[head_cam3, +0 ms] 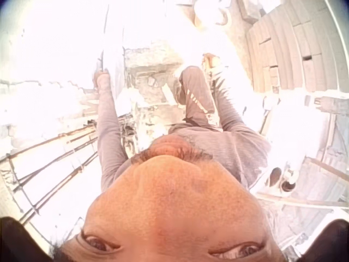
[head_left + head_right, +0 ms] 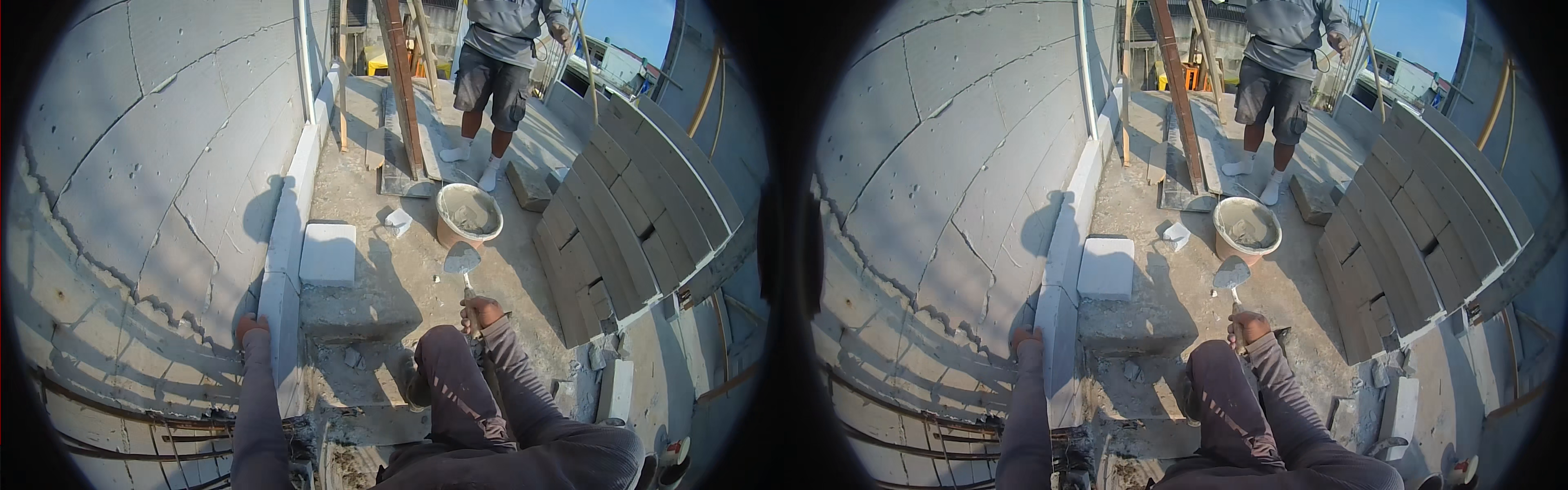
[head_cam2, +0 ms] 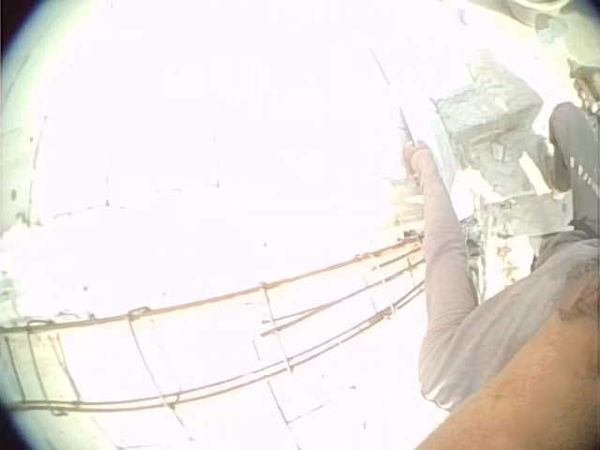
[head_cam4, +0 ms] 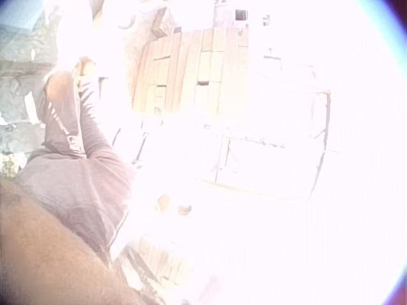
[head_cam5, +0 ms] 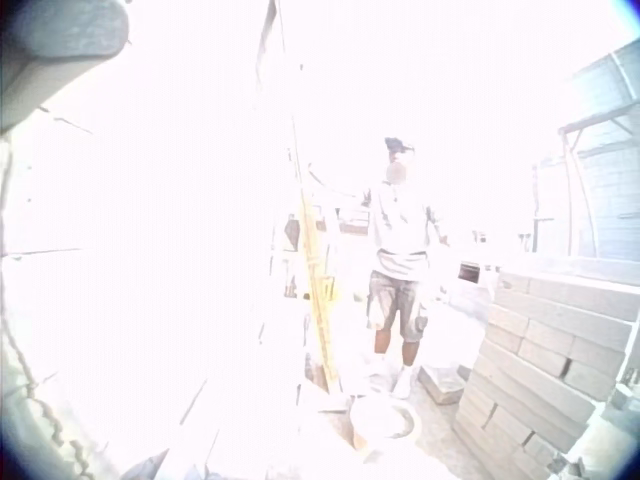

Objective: Laying AAC blocks and applying mortar using a trowel for wall construction.

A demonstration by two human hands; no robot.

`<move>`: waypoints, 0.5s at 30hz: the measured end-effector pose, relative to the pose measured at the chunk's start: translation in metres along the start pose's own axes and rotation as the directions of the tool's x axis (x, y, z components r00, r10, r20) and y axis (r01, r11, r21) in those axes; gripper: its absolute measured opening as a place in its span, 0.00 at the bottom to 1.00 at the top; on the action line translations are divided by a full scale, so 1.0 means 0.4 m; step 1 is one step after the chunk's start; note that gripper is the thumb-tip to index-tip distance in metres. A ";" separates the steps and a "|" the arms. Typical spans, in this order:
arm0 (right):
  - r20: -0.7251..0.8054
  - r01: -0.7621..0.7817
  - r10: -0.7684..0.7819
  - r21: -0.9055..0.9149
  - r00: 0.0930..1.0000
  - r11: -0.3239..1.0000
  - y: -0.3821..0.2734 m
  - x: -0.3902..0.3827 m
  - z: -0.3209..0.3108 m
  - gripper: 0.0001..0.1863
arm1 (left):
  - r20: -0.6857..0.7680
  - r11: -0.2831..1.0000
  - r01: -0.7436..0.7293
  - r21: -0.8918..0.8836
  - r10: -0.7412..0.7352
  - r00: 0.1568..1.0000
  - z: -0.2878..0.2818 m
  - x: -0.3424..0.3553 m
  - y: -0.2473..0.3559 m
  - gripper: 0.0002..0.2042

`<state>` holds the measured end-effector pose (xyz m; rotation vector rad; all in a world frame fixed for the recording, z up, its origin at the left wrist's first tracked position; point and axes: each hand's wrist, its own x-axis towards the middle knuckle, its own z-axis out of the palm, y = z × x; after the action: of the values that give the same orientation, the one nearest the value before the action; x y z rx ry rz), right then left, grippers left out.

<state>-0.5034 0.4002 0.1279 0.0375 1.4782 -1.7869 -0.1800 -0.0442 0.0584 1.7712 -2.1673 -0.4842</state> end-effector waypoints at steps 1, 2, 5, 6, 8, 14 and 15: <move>-0.036 0.001 0.001 0.050 0.999 0.999 -0.012 -0.011 -0.008 0.13 | -0.090 0.999 -0.053 -0.006 0.052 0.995 -0.009 0.002 -0.034 0.21; -0.104 0.014 -0.002 0.107 0.995 0.994 -0.021 -0.036 -0.046 0.13 | -0.132 0.985 -0.086 -0.150 0.066 0.989 -0.013 -0.019 0.004 0.20; -0.200 0.128 -0.077 0.256 0.977 0.958 0.001 -0.086 -0.138 0.12 | -0.350 0.798 -0.381 -0.467 0.229 0.908 -0.050 -0.196 0.140 0.19; -0.221 0.166 -0.099 0.310 0.970 0.936 0.025 -0.085 -0.147 0.11 | -0.311 0.739 -0.403 -0.540 0.270 0.911 -0.049 -0.258 0.149 0.18; -0.234 0.217 -0.136 0.366 0.963 0.905 0.064 -0.083 -0.164 0.11 | -0.115 0.713 -0.343 -0.611 0.349 0.930 -0.037 -0.395 0.190 0.19; -0.209 0.036 0.003 0.179 0.978 0.983 0.246 -0.105 -0.070 0.08 | 0.662 0.809 -0.173 -0.563 0.566 0.492 0.376 -0.722 -0.015 0.28; -0.197 0.038 -0.003 0.173 0.980 0.984 0.254 -0.108 -0.051 0.08 | 0.635 0.792 -0.371 -0.485 0.610 0.473 0.472 -0.784 -0.113 0.27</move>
<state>-0.4239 0.4412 0.0599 0.2972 1.4551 -1.9730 -0.1612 0.2679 -0.1368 0.6872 -2.7939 -1.5222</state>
